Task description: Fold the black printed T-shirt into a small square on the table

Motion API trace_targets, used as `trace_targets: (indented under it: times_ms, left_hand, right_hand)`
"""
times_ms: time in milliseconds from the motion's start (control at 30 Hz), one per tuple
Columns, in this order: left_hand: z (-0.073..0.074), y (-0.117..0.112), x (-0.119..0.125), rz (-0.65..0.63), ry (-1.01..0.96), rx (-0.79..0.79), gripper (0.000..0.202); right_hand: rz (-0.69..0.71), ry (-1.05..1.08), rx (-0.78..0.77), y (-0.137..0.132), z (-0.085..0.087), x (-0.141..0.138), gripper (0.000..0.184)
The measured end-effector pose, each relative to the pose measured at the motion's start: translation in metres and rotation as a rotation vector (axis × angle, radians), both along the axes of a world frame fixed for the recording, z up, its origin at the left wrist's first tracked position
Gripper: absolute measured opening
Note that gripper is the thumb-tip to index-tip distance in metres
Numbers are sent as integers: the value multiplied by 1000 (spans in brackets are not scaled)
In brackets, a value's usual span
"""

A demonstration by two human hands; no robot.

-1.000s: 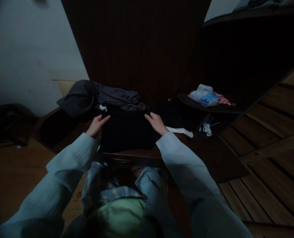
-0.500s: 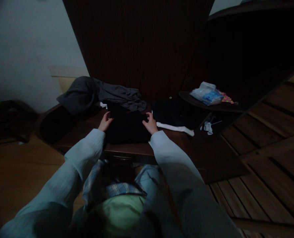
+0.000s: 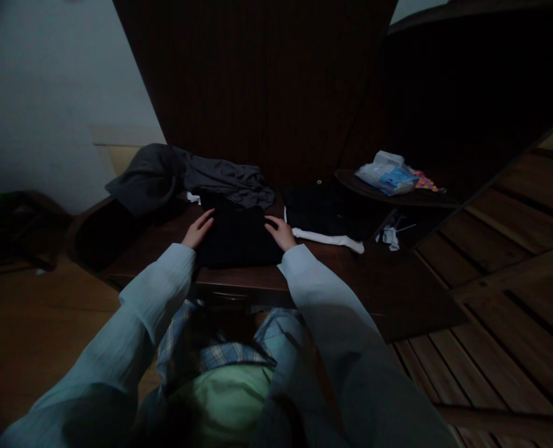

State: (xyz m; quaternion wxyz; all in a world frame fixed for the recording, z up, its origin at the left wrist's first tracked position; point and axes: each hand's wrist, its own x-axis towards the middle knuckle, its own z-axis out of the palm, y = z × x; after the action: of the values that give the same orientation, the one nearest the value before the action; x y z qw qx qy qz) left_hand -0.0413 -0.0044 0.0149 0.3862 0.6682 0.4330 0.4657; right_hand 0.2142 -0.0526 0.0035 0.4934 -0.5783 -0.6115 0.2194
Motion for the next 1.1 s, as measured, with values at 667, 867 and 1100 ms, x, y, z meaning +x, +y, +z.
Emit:
trace_targets:
  times_ms: [667,867,1100]
  left_hand:
    - [-4,-61,-35,-32,-50,-159,37]
    - [4,-80,-35,-87,118,-122,30]
    - [4,-82,-45,-192,234,-108,48]
  right_hand:
    - [31,279,-211,-53,-9,19,21]
    - [69,162,-214,-66,-4,18,26]
    - [251,78,-225,-82,11,18,36]
